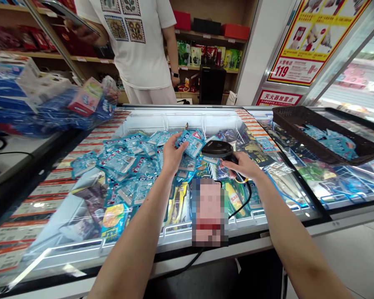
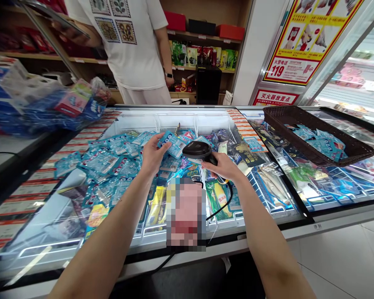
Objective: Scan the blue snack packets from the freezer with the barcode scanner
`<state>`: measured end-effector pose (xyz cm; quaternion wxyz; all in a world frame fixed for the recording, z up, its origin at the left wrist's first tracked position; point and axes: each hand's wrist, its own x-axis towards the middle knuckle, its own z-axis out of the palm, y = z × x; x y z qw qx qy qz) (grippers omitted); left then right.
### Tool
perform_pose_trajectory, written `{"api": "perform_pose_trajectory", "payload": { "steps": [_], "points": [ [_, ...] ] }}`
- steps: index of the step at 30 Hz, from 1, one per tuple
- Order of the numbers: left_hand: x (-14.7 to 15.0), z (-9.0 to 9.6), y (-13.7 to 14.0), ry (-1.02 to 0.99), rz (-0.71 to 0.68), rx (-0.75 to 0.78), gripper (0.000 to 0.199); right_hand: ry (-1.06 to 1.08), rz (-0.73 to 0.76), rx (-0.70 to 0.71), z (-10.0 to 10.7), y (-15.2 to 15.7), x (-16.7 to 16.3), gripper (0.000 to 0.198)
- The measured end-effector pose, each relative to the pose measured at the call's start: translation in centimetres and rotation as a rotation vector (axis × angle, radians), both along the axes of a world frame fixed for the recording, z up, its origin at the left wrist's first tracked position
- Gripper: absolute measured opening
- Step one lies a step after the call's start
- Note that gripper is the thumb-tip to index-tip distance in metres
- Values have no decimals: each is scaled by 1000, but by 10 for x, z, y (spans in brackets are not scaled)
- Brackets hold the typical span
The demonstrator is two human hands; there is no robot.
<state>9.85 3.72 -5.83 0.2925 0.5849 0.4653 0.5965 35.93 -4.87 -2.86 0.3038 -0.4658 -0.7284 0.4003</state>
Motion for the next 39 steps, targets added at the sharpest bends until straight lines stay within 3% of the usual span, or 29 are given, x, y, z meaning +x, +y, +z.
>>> {"api": "perform_pose_trajectory", "payload": {
  "steps": [16, 22, 26, 31, 39],
  "points": [
    [1, 5, -4, 10, -10, 5, 41, 16, -43, 14, -5, 2, 4, 45],
    [-9, 20, -1, 32, 12, 77, 46, 79, -71, 23, -8, 4, 4, 43],
    [-34, 25, 1, 79, 154, 137, 47, 131, -95, 2, -9, 5, 4, 44],
    [-64, 19, -2, 300, 420, 129, 48, 217, -143, -31, -9, 6, 4, 43],
    [-69, 11, -7, 505, 568, 109, 43, 240, -182, -41, -11, 8, 5, 44]
  ]
}}
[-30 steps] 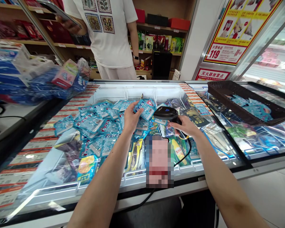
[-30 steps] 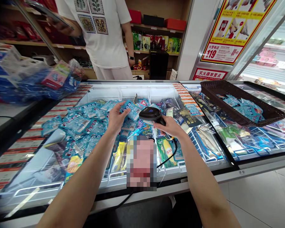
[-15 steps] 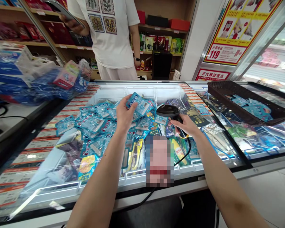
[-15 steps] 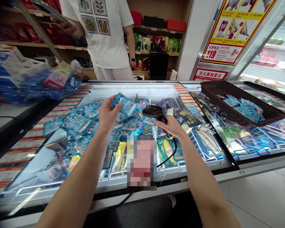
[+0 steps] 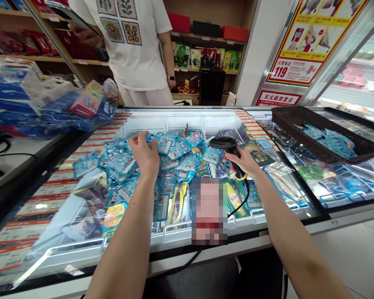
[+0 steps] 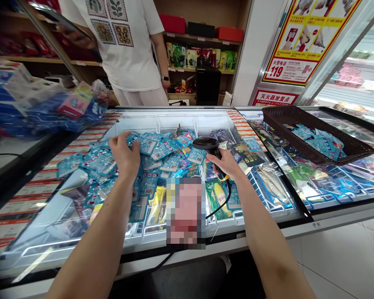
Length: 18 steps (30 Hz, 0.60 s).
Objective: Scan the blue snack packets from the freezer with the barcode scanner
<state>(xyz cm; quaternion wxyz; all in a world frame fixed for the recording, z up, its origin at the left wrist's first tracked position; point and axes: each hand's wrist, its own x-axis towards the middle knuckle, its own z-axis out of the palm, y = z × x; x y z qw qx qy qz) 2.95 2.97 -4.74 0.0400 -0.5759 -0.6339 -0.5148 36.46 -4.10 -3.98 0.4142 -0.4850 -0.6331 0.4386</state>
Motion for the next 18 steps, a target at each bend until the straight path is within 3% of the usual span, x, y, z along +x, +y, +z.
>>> {"api": "perform_pose_trajectory", "payload": {
  "steps": [6, 13, 18],
  "points": [
    [17, 2, -6, 252, -95, -105, 43, -6, -15, -30, 3, -1, 0, 42],
    [30, -3, -12, 512, -253, -420, 60, 18, -25, -12, -2, 2, 2, 44],
    [33, -1, -11, 536, -274, -404, 54, 30, -40, -21, -6, 6, 3, 45]
  ]
}}
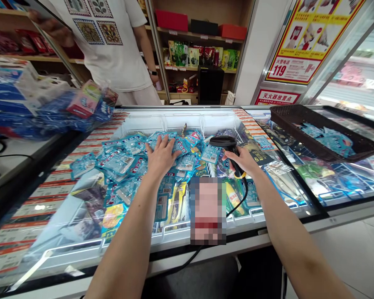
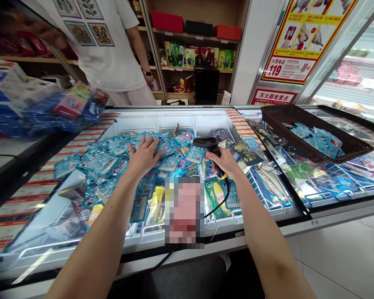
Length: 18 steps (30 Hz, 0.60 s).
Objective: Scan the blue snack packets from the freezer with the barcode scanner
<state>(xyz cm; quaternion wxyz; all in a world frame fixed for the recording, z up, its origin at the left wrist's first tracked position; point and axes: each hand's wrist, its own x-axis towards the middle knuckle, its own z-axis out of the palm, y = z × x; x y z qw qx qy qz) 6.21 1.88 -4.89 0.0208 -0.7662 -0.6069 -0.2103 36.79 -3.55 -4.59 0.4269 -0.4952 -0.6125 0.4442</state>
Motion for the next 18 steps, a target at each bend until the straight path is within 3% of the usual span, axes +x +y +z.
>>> {"api": "perform_pose_trajectory", "payload": {
  "steps": [10, 18],
  "points": [
    [46, 6, 0, -116, -210, 24, 43, 35, -65, -5, -2, 5, 5, 41],
    [96, 1, 10, 4, -183, -19, 43, 22, -85, 0, -1, 6, 5, 43]
  ]
}}
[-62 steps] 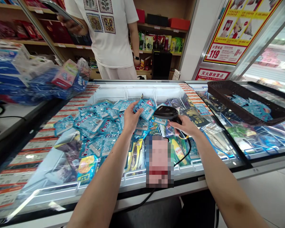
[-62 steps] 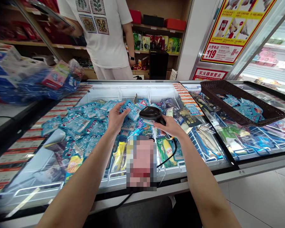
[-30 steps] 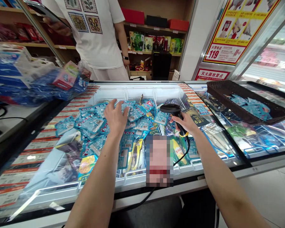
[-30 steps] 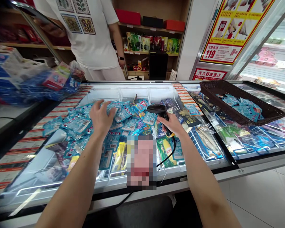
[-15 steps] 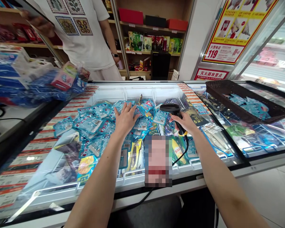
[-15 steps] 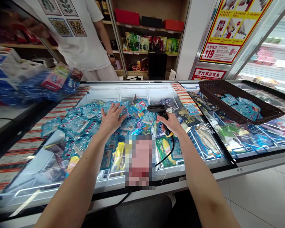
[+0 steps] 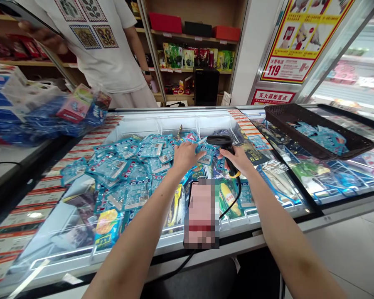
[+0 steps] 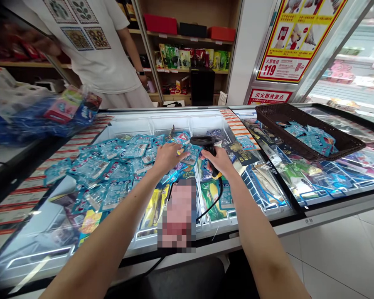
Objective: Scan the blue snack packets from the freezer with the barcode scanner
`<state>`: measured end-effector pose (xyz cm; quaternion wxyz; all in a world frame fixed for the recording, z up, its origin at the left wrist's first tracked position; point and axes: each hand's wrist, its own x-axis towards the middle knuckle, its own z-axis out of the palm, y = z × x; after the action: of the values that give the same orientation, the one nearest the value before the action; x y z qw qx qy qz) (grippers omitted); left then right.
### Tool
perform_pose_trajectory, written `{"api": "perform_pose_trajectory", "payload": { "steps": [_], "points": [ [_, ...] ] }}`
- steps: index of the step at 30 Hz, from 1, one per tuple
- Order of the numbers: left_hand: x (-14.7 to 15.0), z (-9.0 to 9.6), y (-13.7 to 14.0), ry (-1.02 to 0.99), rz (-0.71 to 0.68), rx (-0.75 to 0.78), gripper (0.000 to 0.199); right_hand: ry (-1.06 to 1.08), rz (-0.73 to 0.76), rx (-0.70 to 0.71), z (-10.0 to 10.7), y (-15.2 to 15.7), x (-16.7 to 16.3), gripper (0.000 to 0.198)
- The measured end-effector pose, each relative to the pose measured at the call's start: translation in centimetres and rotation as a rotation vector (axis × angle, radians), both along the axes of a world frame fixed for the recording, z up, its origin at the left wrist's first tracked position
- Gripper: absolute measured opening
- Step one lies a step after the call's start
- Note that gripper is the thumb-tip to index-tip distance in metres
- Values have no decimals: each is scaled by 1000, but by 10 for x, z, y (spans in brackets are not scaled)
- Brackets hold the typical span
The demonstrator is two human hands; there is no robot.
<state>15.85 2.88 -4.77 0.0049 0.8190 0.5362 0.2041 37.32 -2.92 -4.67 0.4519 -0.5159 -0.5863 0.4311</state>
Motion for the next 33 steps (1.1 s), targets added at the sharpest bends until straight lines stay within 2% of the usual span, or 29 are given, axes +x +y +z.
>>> {"api": "perform_pose_trajectory", "payload": {
  "steps": [5, 8, 14, 18, 25, 33],
  "points": [
    [11, -11, 9, -21, 43, -85, 45, 17, 0, -2, 1, 0, 1, 43],
    [4, -17, 11, -142, 71, -145, 42, 29, 19, 0, 2, 0, 2, 41],
    [-15, -24, 9, -659, 108, -103, 36, 17, 69, -16, 8, -6, -3, 39],
    [-24, -26, 13, -940, 104, -146, 38, 5, 92, -15, 11, -10, -6, 39],
    [-30, -36, 19, -1098, 89, -119, 35, -23, 167, -15, 8, -11, -8, 42],
    [-29, -34, 19, -1170, 97, -158, 26, -80, 192, 1, 2, -8, -8, 44]
  ]
}}
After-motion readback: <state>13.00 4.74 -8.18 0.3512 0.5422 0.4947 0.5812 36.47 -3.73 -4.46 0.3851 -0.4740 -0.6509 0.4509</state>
